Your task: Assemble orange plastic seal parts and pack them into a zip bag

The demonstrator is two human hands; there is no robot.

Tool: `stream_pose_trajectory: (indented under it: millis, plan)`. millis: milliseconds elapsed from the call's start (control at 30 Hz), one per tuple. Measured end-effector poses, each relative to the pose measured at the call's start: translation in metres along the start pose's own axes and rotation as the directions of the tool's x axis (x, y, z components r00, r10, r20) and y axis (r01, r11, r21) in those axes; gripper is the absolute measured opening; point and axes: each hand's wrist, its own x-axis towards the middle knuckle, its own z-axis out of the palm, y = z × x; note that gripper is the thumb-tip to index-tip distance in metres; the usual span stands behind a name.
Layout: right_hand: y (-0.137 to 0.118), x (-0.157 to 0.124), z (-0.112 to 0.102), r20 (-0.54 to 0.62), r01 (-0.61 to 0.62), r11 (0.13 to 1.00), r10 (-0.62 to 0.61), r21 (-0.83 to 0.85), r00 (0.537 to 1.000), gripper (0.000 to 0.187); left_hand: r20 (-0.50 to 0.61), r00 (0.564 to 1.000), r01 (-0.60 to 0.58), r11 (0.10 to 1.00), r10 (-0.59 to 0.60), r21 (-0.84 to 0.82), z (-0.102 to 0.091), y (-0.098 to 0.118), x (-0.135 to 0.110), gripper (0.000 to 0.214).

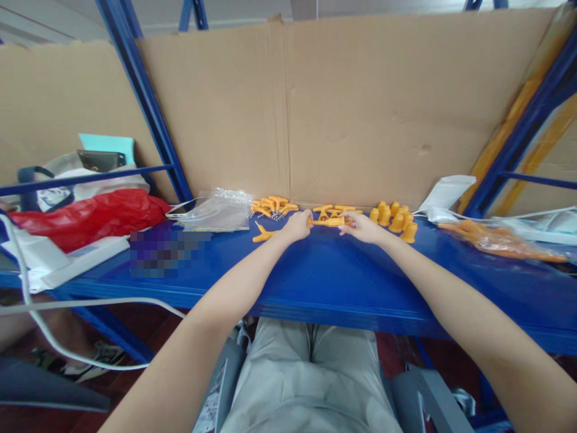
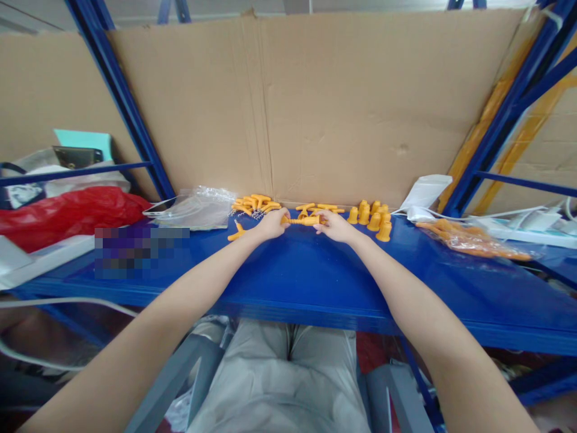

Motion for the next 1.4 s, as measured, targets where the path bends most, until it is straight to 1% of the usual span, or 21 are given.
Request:
stream_pose_trajectory:
  millis: [33, 100, 200, 300, 367, 400, 467, 500, 567, 600, 700, 733, 867, 933, 967, 1033, 1100, 1133, 1200, 1267, 1400]
  plan:
    - [-0.003, -0.001, 0.0, 0.01, -0.043, 0.997, 0.042, 0.067, 0.999, 0.016, -0.012, 1.0, -0.008, 1.0, 0.008, -0.012, 0.0, -0.001, 0.001, 0.022]
    - [-0.01, -0.003, 0.001, 0.021, -0.138, 0.977, 0.137, 0.16, 0.99, 0.019, -0.035, 0.999, -0.022, 0.999, 0.021, -0.034, 0.001, -0.002, 0.002, 0.022]
    - [-0.024, -0.007, 0.003, 0.011, -0.274, 0.933, 0.279, 0.232, 0.96, 0.024, -0.059, 0.998, -0.037, 0.998, 0.034, -0.049, 0.003, -0.002, 0.003, 0.022]
    - [-0.034, -0.01, 0.003, 0.01, -0.342, 0.899, 0.353, 0.272, 0.936, 0.02, -0.061, 0.998, -0.039, 0.998, 0.036, -0.05, 0.005, -0.003, 0.004, 0.021]
    - [-0.035, -0.012, 0.002, 0.039, -0.355, 0.886, 0.36, 0.299, 0.932, 0.011, -0.064, 0.997, -0.038, 0.998, 0.035, -0.053, 0.007, -0.004, 0.005, 0.021]
    - [-0.034, -0.013, 0.001, 0.055, -0.355, 0.88, 0.357, 0.315, 0.933, 0.011, -0.069, 0.997, -0.039, 0.998, 0.035, -0.058, 0.007, -0.005, 0.006, 0.021]
    - [-0.032, -0.014, -0.001, 0.073, -0.35, 0.873, 0.347, 0.339, 0.935, 0.023, -0.079, 0.996, -0.041, 0.996, 0.035, -0.074, 0.008, -0.007, 0.006, 0.021]
    - [-0.031, -0.015, -0.001, 0.076, -0.347, 0.872, 0.343, 0.344, 0.936, 0.024, -0.084, 0.996, -0.043, 0.996, 0.036, -0.082, 0.008, -0.007, 0.007, 0.021]
    - [-0.031, -0.014, -0.001, 0.085, -0.351, 0.874, 0.343, 0.338, 0.936, 0.013, -0.089, 0.995, -0.05, 0.995, 0.042, -0.092, 0.008, -0.009, 0.007, 0.022]
    - [-0.032, -0.014, -0.001, 0.089, -0.355, 0.875, 0.346, 0.33, 0.934, 0.01, -0.09, 0.995, -0.054, 0.994, 0.046, -0.094, 0.007, -0.01, 0.007, 0.022]
    - [-0.038, -0.012, 0.002, 0.072, -0.39, 0.872, 0.386, 0.295, 0.92, 0.034, -0.091, 0.994, -0.068, 0.993, 0.059, -0.096, 0.006, -0.011, 0.007, 0.023]
    - [-0.04, -0.012, 0.002, 0.062, -0.403, 0.87, 0.403, 0.285, 0.913, 0.04, -0.091, 0.994, -0.072, 0.993, 0.063, -0.098, 0.006, -0.011, 0.007, 0.023]
    - [-0.042, -0.012, 0.001, 0.055, -0.423, 0.865, 0.425, 0.272, 0.904, 0.048, -0.086, 0.994, -0.069, 0.992, 0.06, -0.106, 0.005, -0.01, 0.006, 0.021]
    - [-0.038, -0.013, -0.002, 0.083, -0.416, 0.863, 0.411, 0.285, 0.908, 0.045, -0.073, 0.996, -0.051, 0.992, 0.043, -0.118, 0.005, -0.009, 0.005, 0.02]
    - [-0.035, -0.013, -0.003, 0.103, -0.407, 0.864, 0.395, 0.297, 0.913, 0.041, -0.065, 0.997, -0.043, 0.991, 0.035, -0.128, 0.005, -0.009, 0.005, 0.02]
    - [-0.029, -0.013, -0.005, 0.138, -0.377, 0.866, 0.351, 0.328, 0.926, 0.027, -0.06, 0.998, -0.031, 0.988, 0.022, -0.15, 0.005, -0.008, 0.004, 0.019]
    - [-0.024, -0.013, -0.006, 0.142, -0.348, 0.866, 0.317, 0.36, 0.938, 0.012, -0.065, 0.998, -0.029, 0.985, 0.019, -0.168, 0.004, -0.008, 0.004, 0.018]
    - [-0.023, -0.013, -0.006, 0.137, -0.339, 0.864, 0.31, 0.372, 0.941, 0.009, -0.067, 0.998, -0.032, 0.984, 0.021, -0.174, 0.003, -0.008, 0.004, 0.018]
    - [-0.022, -0.013, -0.006, 0.125, -0.334, 0.862, 0.31, 0.38, 0.942, 0.011, -0.06, 0.998, -0.035, 0.983, 0.024, -0.179, 0.003, -0.008, 0.003, 0.018]
    - [-0.024, -0.013, -0.004, 0.122, -0.34, 0.868, 0.318, 0.363, 0.94, 0.009, -0.048, 0.999, -0.032, 0.983, 0.024, -0.181, 0.002, -0.008, 0.003, 0.018]
    - [-0.03, -0.013, -0.001, 0.085, -0.376, 0.877, 0.367, 0.298, 0.926, 0.029, -0.045, 0.999, -0.028, 0.983, 0.02, -0.184, 0.002, -0.008, 0.003, 0.018]
